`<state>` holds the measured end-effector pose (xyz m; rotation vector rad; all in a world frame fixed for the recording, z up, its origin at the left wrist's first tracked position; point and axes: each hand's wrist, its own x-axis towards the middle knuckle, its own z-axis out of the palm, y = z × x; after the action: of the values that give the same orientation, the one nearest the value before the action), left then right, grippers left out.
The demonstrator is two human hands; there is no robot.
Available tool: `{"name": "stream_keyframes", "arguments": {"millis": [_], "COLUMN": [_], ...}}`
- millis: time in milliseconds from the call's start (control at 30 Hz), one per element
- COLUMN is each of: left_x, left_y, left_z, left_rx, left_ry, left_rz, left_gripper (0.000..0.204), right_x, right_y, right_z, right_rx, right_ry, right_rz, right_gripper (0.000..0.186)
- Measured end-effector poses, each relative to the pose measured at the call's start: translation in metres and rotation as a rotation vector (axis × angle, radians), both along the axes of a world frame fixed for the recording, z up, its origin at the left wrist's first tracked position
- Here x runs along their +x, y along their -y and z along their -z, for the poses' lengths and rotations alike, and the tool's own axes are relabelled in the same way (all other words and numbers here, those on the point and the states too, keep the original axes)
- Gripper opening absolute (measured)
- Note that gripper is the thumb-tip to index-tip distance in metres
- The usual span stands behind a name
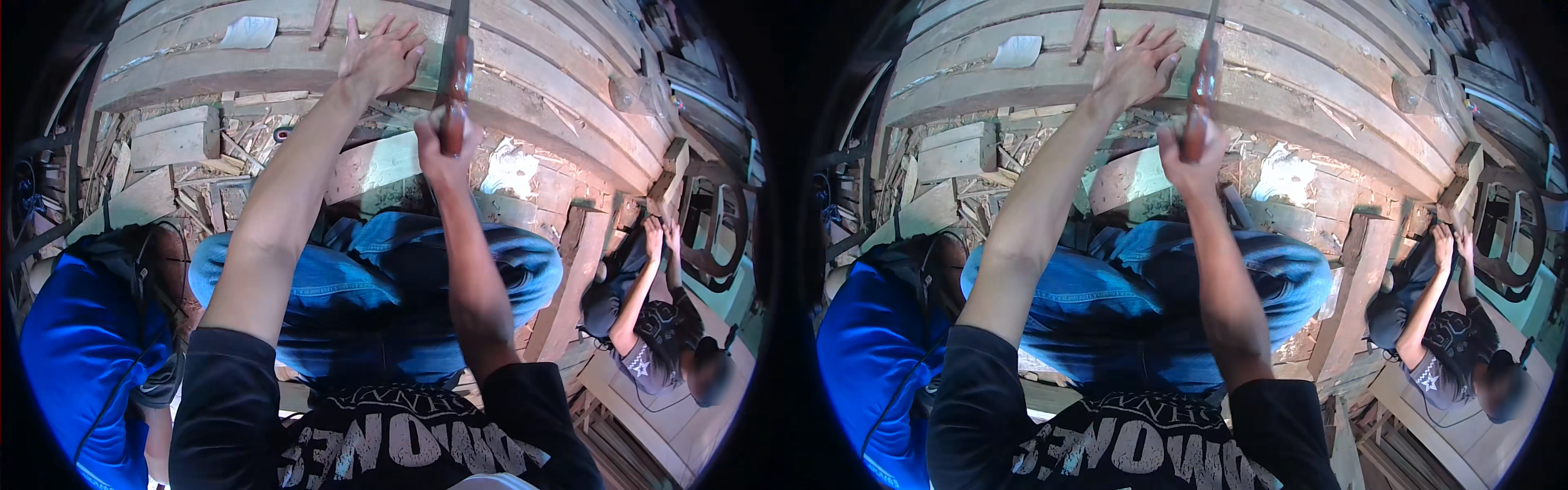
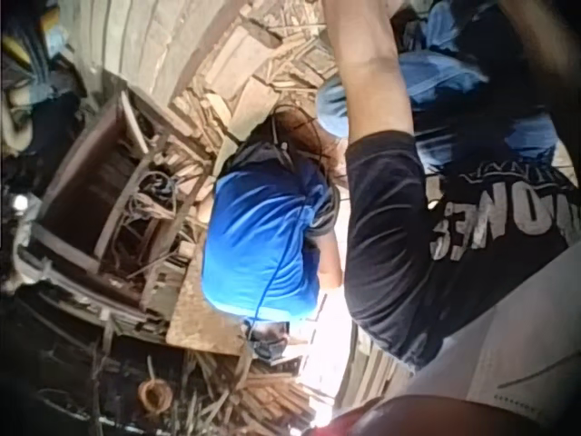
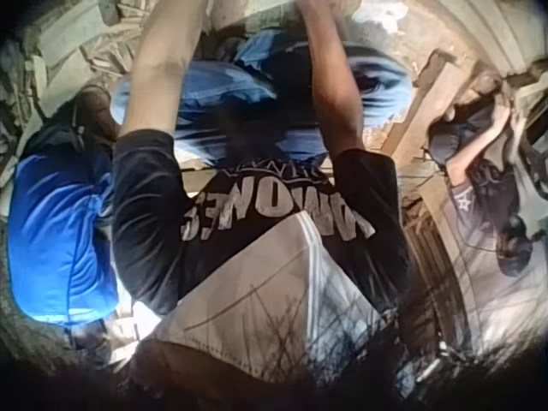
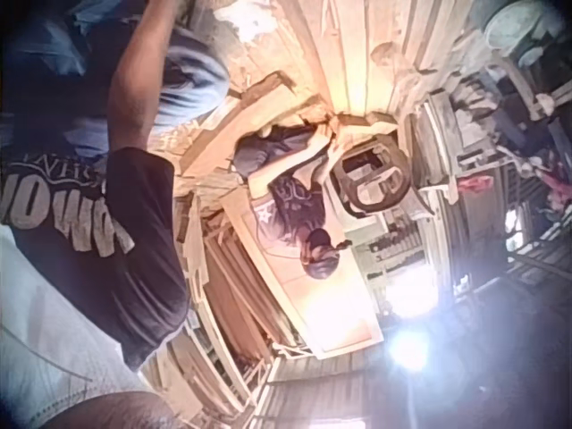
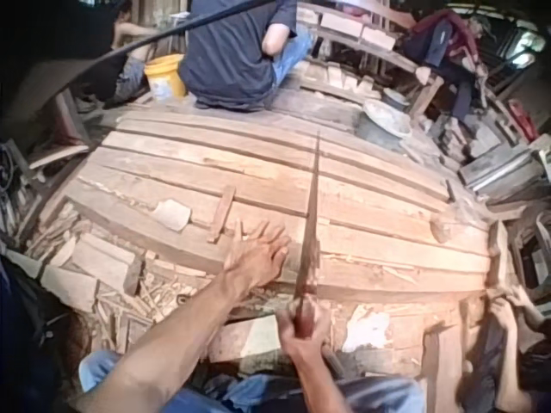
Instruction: The recorder uses a hand saw to cut through a piece of wood placed on a stack of lumber.
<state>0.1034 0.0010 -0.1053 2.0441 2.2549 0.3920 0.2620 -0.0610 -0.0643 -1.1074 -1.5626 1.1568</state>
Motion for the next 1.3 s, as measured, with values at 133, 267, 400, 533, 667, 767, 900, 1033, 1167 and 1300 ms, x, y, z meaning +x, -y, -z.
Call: {"name": "stream_keyframes", "arguments": {"millis": [133,267,400,533,667,767,900,1033,1167,1300], "left_x": [-0.006,0.001,-0.002,-0.006,0.000,0.003,-0.005,-0.008,-0.004,-0.007], "left_y": [0.006,0.002,0.005,0.006,0.000,-0.004,0.004,0.000,0.005,0.008], "left_z": [0.003,0.001,-0.006,-0.011,-0.010,-0.012,0.009,0.005,-0.005,-0.009], "left_rx": [-0.031,-0.036,0.027,-0.067,-0.008,-0.001,0.031,0.054,-0.019,-0.013], "left_ry": [0.031,0.023,-0.032,-0.041,-0.020,0.004,-0.003,0.024,0.070,0.051], "left_rz": [0.002,0.002,0.003,0.009,0.009,0.011,-0.019,0.019,0.087,0.084], "left_gripper": [0.042,0.042,0.041,0.041,0.041,0.041,0.042,0.049,0.080,0.084], "right_x": [0.006,0.011,0.016,0.018,0.012,0.025,0.046,0.059,0.055,0.055], "right_y": [0.041,0.019,0.032,0.056,0.005,0.038,0.087,0.087,0.089,0.082], "right_z": [0.000,0.001,-0.002,-0.015,-0.012,-0.003,-0.021,-0.023,-0.026,-0.027], "right_rx": [-0.036,0.052,0.061,0.001,-0.090,-0.073,-0.046,-0.225,-0.194,-0.184], "right_ry": [-0.003,0.071,0.095,-0.001,0.042,0.119,-0.011,-0.172,-0.237,-0.265], "right_rz": [0.022,-0.067,-0.025,0.032,0.001,-0.002,-0.099,-0.107,-0.047,-0.088], "right_gripper": [0.019,0.026,0.011,0.013,0.023,0.022,0.021,0.023,0.025,0.025]}}
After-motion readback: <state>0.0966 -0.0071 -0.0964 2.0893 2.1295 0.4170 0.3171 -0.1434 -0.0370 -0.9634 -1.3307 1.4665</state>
